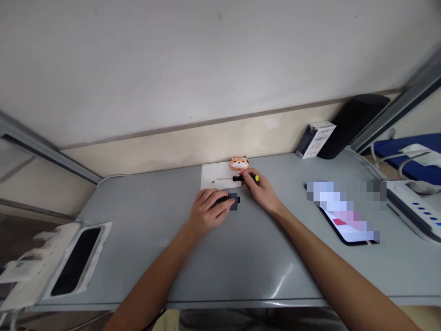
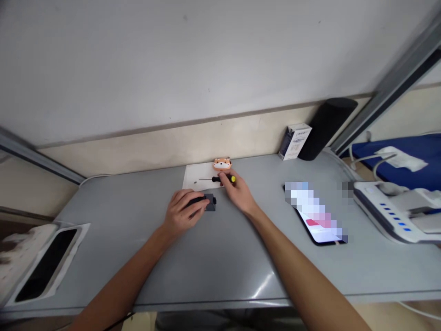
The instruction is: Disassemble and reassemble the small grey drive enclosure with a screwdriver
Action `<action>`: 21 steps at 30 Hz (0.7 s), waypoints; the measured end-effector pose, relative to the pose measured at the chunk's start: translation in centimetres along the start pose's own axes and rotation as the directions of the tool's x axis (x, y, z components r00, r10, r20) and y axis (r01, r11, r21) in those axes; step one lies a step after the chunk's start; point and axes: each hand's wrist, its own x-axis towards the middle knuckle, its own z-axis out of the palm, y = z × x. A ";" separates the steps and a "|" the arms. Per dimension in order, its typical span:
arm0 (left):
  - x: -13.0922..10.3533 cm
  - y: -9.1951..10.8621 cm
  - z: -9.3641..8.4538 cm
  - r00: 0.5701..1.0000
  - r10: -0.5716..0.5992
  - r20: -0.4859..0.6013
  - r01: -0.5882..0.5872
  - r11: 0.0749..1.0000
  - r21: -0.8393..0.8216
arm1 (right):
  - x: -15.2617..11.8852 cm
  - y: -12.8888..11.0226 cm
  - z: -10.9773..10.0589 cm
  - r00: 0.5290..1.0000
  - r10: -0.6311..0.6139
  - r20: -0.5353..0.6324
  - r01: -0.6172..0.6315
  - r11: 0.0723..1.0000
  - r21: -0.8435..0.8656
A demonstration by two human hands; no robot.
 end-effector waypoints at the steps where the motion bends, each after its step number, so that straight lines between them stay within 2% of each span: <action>1: 0.0 0.0 0.0 1.000 -0.011 0.005 0.011 1.000 -0.009 | -0.1 0.0 0.1 0.999 -0.021 0.028 0.022 0.999 -0.024; 5: -0.1 0.1 -0.4 0.996 -0.067 0.054 0.069 0.996 -0.048 | -0.3 0.1 0.2 0.998 -0.028 0.062 0.030 0.999 -0.045; 9: -0.1 -0.4 -1.4 0.994 -0.060 0.088 0.069 0.993 -0.098 | -0.2 0.0 0.2 0.997 -0.022 0.072 0.026 0.997 -0.066; 12: -0.3 -1.3 -2.5 0.979 -0.141 0.150 0.158 0.981 -0.110 | -0.2 -0.1 0.2 0.997 -0.012 0.071 0.018 0.996 -0.083; 15: -0.4 -2.2 -3.6 0.931 -0.272 0.244 0.323 0.924 -0.205 | -0.3 -0.1 0.1 0.997 0.007 0.072 0.000 0.995 -0.099; 19: -0.4 -3.1 -4.3 0.828 -0.395 0.398 0.537 0.762 -0.361 | -0.3 -0.1 0.1 0.996 0.019 0.089 -0.012 0.997 -0.075; 21: -0.5 -3.3 -4.1 0.776 -0.456 0.436 0.619 0.683 -0.387 | -0.2 -0.2 0.2 0.996 0.011 0.083 -0.006 0.998 -0.066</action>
